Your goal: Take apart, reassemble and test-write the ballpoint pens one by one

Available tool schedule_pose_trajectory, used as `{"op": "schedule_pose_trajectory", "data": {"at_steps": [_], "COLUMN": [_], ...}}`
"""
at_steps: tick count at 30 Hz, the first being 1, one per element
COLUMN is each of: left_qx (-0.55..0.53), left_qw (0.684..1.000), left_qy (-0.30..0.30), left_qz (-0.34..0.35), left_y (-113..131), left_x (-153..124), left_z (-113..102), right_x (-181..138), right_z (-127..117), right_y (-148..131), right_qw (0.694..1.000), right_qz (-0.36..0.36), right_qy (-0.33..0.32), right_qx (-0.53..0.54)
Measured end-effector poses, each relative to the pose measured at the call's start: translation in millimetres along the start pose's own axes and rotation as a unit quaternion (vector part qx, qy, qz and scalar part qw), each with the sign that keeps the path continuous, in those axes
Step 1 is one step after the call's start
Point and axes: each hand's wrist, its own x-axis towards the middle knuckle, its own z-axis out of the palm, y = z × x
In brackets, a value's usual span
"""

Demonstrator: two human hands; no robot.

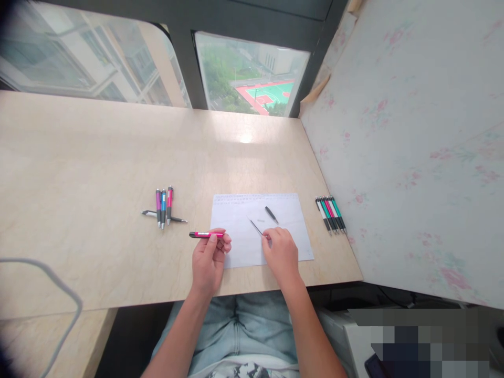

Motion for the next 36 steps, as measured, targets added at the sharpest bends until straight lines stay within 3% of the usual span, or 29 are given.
{"op": "schedule_pose_trajectory", "data": {"at_steps": [7, 12, 18, 22, 24, 25, 29, 30, 32, 36], "left_qx": [0.004, 0.010, 0.016, 0.019, 0.014, 0.010, 0.050, 0.089, 0.190, 0.341], "left_qw": [1.000, 1.000, 1.000, 0.999, 0.999, 0.999, 0.999, 0.996, 0.979, 0.924], "left_qy": [-0.004, -0.006, -0.015, -0.018, -0.014, -0.011, 0.003, 0.004, -0.010, -0.065], "left_qz": [-0.007, -0.015, -0.020, -0.019, -0.026, -0.031, -0.018, 0.007, 0.072, 0.161], "left_y": [0.6, 1.1, 1.1, 0.4, 0.5, 0.9, 7.3, 10.2, 16.5, 26.2], "left_x": [0.4, -0.3, -0.9, -1.8, -2.8, -3.4, -7.1, -8.3, -10.7, -14.0], "left_z": [0.8, 2.6, 3.3, 2.7, 2.2, 2.1, 4.7, 6.5, 10.8, 17.4], "right_x": [13.1, 10.7, -2.9, -12.1, -16.0, -17.7, -21.6, -21.7, -20.9, -18.0], "right_z": [4.4, 3.2, 1.7, 0.8, 0.2, 0.1, 1.4, 2.1, 3.4, 3.4], "right_y": [-8.7, -12.6, -24.7, -36.1, -42.2, -45.2, -56.2, -58.9, -64.6, -75.5], "right_qw": [0.996, 0.995, 0.990, 0.953, 0.907, 0.867, 0.635, 0.591, 0.542, 0.522], "right_qz": [0.036, 0.045, 0.049, 0.114, 0.166, 0.196, 0.296, 0.307, 0.314, 0.297], "right_qy": [0.051, 0.081, 0.040, 0.004, -0.026, -0.041, -0.057, -0.057, -0.063, -0.067], "right_qx": [-0.061, -0.028, 0.129, 0.281, 0.387, 0.456, 0.711, 0.744, 0.777, 0.797]}}
